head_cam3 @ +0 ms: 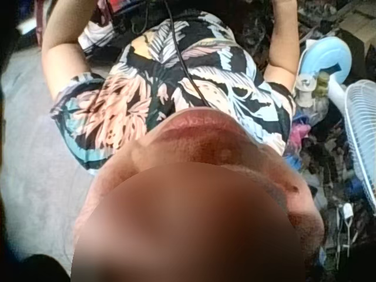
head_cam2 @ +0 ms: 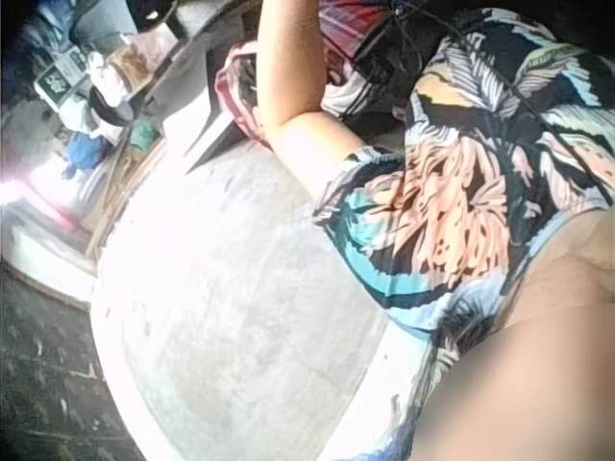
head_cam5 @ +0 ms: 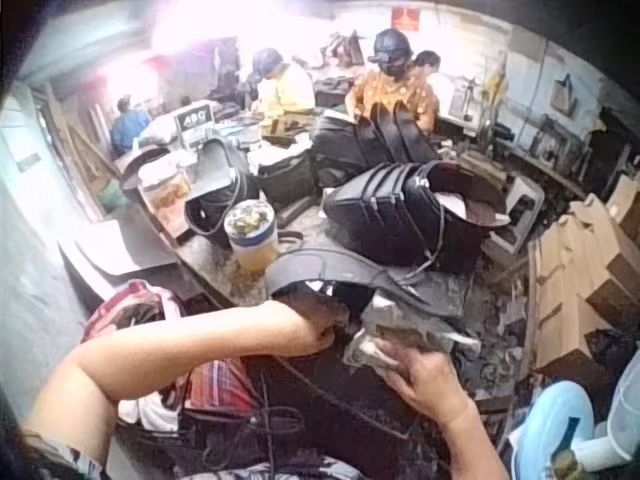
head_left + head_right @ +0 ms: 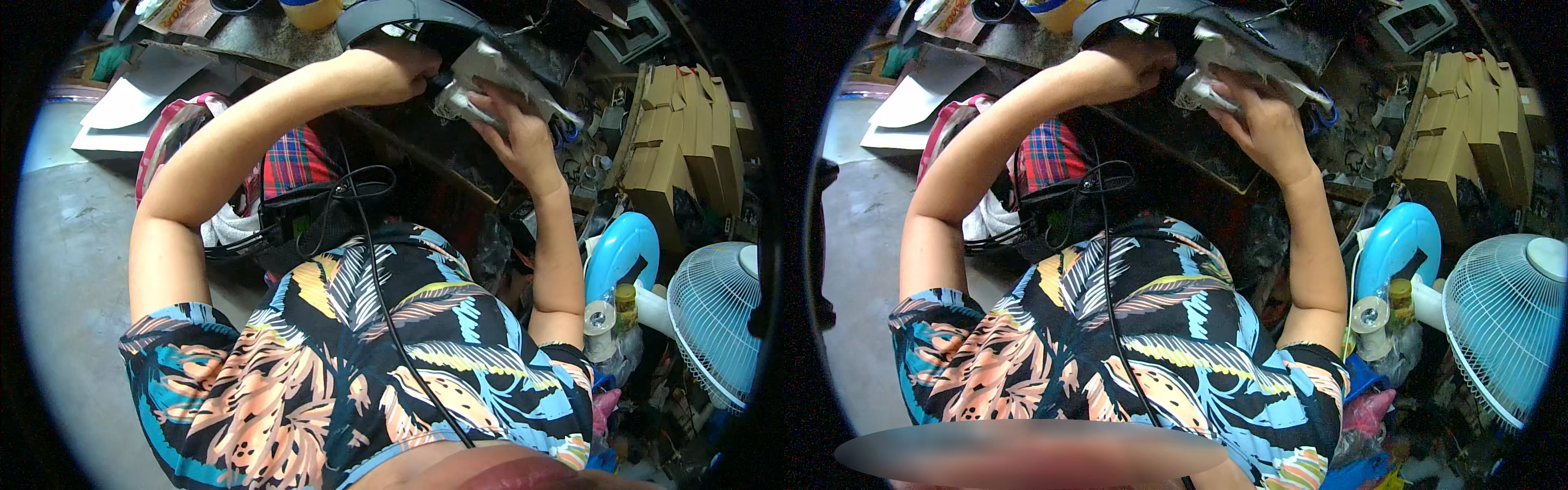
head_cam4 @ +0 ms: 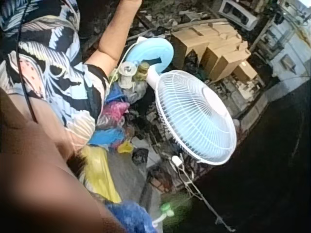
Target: The person inserts a white fabric piece into a black shoe, trims excess fabric with scissors, and presses the fabric into place. The person repeats this process for multiple areas of the shoe interior.
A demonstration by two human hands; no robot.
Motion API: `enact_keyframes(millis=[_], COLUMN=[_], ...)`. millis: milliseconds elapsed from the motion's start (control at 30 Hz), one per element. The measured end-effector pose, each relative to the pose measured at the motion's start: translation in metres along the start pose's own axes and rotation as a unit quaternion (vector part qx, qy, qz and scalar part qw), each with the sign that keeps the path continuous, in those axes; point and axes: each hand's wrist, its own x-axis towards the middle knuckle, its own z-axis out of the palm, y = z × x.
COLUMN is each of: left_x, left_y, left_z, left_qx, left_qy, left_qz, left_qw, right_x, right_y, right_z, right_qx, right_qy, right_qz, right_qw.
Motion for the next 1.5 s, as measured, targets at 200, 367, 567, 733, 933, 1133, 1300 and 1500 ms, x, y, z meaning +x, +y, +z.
enact_keyframes(millis=[200, 367, 567, 733, 933, 1133, 1300, 1500], left_x=[0.039, 0.046, 0.057, 0.059, 0.062, 0.082, 0.103, 0.108], left_y=[-0.018, -0.025, -0.031, -0.031, -0.007, 0.001, -0.012, -0.021], left_z=[0.017, 0.021, 0.023, 0.024, 0.0, 0.007, 0.02, 0.029], left_qx=[0.035, 0.027, -0.007, -0.03, -0.051, -0.105, -0.042, -0.052], left_qy=[-0.011, -0.012, -0.029, -0.027, -0.075, -0.037, -0.063, -0.051], left_qz=[0.014, -0.009, -0.038, -0.023, -0.085, -0.211, -0.194, -0.188], left_qw=[0.999, 1.0, 0.999, 0.999, 0.992, 0.971, 0.978, 0.979], right_x=[0.008, 0.006, 0.001, -0.015, -0.038, -0.038, -0.028, -0.003], right_y=[-0.006, -0.004, -0.008, -0.009, 0.001, 0.001, -0.003, -0.007], right_z=[0.005, 0.006, -0.001, -0.018, -0.024, -0.02, -0.015, -0.01], right_qx=[0.015, 0.075, 0.054, 0.072, 0.021, -0.061, -0.107, 0.167], right_qy=[0.006, 0.047, 0.081, 0.116, 0.268, 0.269, 0.268, 0.28], right_qz=[0.006, 0.031, -0.015, 0.004, 0.158, 0.231, 0.249, 0.297], right_qw=[1.0, 0.996, 0.995, 0.991, 0.95, 0.933, 0.925, 0.897])
